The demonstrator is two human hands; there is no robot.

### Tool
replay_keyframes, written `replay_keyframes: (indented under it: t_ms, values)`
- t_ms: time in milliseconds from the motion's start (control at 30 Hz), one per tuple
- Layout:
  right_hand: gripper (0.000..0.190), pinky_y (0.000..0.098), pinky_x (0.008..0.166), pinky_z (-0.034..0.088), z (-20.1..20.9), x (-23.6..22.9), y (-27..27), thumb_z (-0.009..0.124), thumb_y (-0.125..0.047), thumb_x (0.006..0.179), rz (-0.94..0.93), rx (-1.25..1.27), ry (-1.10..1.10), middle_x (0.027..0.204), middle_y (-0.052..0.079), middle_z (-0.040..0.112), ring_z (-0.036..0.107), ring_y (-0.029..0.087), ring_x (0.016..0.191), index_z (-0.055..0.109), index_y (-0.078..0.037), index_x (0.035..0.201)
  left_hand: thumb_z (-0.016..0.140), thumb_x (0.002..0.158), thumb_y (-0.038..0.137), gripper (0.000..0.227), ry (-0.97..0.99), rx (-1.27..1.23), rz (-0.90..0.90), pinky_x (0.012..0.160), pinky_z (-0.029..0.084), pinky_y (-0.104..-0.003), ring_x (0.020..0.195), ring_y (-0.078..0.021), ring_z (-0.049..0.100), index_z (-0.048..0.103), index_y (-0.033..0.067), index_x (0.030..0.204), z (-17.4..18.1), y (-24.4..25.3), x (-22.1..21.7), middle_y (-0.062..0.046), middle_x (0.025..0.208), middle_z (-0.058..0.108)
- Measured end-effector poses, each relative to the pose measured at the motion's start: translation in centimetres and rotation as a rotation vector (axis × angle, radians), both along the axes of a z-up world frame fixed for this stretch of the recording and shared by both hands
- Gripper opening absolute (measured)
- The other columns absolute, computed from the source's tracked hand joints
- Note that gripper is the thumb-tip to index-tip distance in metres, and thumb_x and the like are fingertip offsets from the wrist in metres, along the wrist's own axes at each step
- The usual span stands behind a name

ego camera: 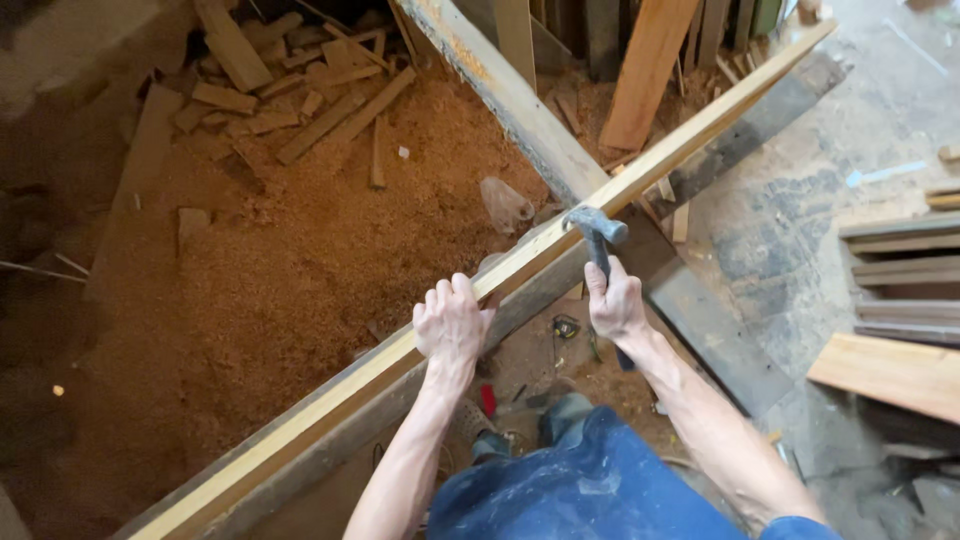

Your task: The person hammers a long wooden plank onto a frame, then uses a corded drill to drive screws into the plank. The person repositions the plank and continues fastening it to the frame.

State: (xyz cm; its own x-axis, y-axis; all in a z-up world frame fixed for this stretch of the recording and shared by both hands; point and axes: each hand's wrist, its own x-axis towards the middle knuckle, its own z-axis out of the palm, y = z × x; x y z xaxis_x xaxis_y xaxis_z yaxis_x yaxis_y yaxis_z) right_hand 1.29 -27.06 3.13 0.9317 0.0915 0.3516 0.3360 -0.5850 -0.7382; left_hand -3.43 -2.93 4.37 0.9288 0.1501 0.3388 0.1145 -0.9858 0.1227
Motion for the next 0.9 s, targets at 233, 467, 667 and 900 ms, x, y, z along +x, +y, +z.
replay_keyframes:
  t_ms: [233,467,667,900]
  values:
    - [0.047,0.029,0.034,0.036,3.6,1.9,-5.2,0.046,-0.046,0.107,0.168,0.315,0.24,0.057,-0.001,0.048,0.044,0.011,0.042,0.052,-0.003,0.091,0.093,0.069,0.049,0.052,0.161,0.0,0.018,0.063,0.052,-0.037,0.075,-0.0207,0.069,0.061,0.0119,0.088,-0.2,-2.1,1.6,-0.006,0.082,0.068]
    - [0.049,0.0246,0.04,0.035,5.2,5.8,-9.0,0.044,-0.052,0.111,0.459,0.563,-0.088,0.062,0.0,0.047,0.045,0.01,0.048,0.05,-0.007,0.093,0.089,0.056,0.032,0.042,-0.004,0.011,0.089,0.068,0.051,-0.04,0.079,-0.0239,0.069,0.06,0.016,0.082,-0.9,-9.8,7.3,-0.004,0.08,0.068]
    - [0.047,0.0453,0.047,0.042,1.7,7.3,-10.0,0.05,-0.046,0.108,0.42,-0.136,0.245,0.059,0.02,0.057,0.059,0.028,0.049,0.06,-0.003,0.095,0.082,0.059,0.019,0.032,-0.105,0.073,0.166,0.066,0.048,-0.039,0.077,-0.022,0.066,0.058,0.0182,0.081,-2.2,-10.9,8.1,-0.001,0.079,0.066]
    - [0.041,0.0421,0.049,0.039,1.2,8.7,-12.4,0.052,-0.04,0.109,0.431,0.344,0.137,0.065,0.022,0.05,0.052,0.031,0.054,0.056,-0.001,0.103,0.08,0.055,0.015,0.034,-0.071,0.039,0.179,0.065,0.048,-0.04,0.076,-0.023,0.066,0.058,0.0169,0.08,-2.0,-11.2,8.0,-0.002,0.077,0.065]
